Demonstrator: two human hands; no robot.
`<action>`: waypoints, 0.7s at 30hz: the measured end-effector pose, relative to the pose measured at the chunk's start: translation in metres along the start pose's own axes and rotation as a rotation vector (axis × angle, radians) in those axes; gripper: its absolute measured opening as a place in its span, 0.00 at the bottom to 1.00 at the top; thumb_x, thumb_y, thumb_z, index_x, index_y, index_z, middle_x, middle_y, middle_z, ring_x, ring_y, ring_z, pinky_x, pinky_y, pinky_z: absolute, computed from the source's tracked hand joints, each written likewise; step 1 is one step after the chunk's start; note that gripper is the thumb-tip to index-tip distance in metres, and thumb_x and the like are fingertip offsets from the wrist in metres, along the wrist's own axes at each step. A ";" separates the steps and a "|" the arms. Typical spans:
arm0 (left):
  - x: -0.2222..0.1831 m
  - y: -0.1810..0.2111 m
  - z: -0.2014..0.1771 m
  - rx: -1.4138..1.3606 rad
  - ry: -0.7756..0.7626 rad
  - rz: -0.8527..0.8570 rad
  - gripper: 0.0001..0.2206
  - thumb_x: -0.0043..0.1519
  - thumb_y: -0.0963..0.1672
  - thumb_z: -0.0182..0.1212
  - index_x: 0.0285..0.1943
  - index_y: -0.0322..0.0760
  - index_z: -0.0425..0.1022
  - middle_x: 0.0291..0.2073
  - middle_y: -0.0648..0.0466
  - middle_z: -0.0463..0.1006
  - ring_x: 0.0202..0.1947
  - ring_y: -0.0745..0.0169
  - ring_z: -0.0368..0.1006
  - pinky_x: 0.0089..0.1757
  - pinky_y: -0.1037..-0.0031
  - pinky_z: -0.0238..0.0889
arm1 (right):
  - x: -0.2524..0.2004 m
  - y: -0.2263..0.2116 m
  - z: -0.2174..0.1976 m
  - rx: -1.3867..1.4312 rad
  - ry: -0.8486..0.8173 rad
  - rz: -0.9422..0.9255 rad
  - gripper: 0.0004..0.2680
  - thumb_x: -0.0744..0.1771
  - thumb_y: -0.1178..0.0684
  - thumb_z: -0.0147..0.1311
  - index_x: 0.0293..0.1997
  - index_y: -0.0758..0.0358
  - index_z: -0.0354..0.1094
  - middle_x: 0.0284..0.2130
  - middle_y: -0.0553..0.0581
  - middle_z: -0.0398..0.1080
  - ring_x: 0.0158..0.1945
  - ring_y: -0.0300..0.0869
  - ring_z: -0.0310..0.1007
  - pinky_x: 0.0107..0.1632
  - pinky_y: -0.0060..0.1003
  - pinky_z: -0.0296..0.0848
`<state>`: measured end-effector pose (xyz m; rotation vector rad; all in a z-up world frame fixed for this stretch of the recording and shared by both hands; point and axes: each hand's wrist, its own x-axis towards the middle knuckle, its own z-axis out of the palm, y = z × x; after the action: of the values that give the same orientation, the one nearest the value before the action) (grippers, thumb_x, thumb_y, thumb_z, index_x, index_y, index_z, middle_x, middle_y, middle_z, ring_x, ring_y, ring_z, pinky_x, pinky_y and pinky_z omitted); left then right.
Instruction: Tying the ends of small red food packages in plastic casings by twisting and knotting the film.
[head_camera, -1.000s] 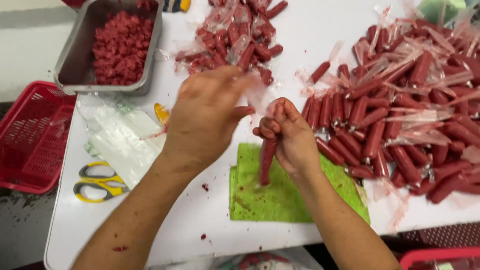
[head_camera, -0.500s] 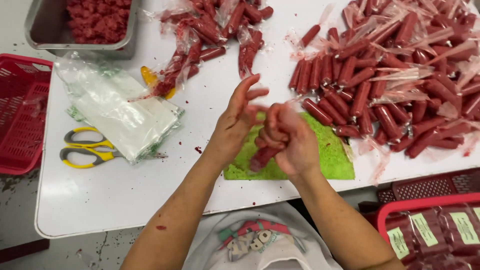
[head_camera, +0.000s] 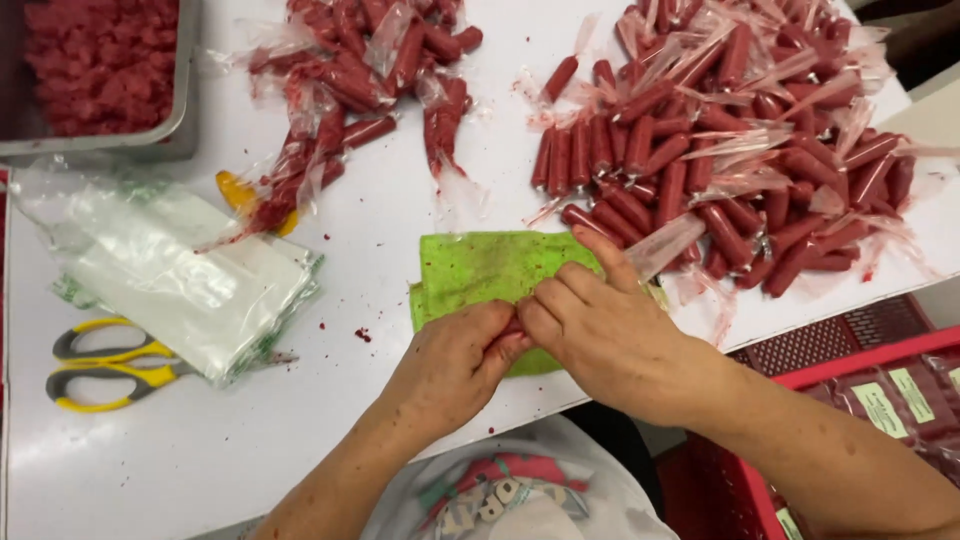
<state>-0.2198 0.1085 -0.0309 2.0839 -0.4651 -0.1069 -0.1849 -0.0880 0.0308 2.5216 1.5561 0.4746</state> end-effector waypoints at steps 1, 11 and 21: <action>-0.004 -0.003 -0.003 -0.009 0.001 -0.016 0.13 0.67 0.49 0.52 0.34 0.39 0.67 0.25 0.54 0.73 0.26 0.51 0.71 0.31 0.61 0.62 | 0.003 0.000 0.005 0.014 -0.008 -0.008 0.06 0.65 0.60 0.44 0.42 0.59 0.68 0.30 0.51 0.64 0.36 0.49 0.64 0.71 0.59 0.48; -0.036 -0.020 -0.046 -0.128 -0.112 -0.336 0.18 0.60 0.44 0.51 0.60 0.49 0.58 0.38 0.48 0.80 0.34 0.45 0.77 0.38 0.63 0.67 | 0.059 0.016 0.038 0.043 0.143 -0.408 0.06 0.67 0.57 0.50 0.43 0.45 0.69 0.39 0.45 0.64 0.60 0.45 0.63 0.73 0.69 0.33; -0.067 -0.046 -0.100 -0.664 0.161 -0.454 0.33 0.54 0.51 0.65 0.73 0.52 0.63 0.20 0.62 0.61 0.26 0.72 0.59 0.33 0.78 0.62 | 0.140 -0.026 0.063 0.139 0.303 -0.586 0.08 0.71 0.56 0.39 0.35 0.49 0.59 0.37 0.44 0.67 0.60 0.40 0.66 0.75 0.60 0.38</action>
<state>-0.2427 0.2346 -0.0234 1.4886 0.1446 -0.3120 -0.1272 0.0514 -0.0086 1.9883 2.3910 0.6955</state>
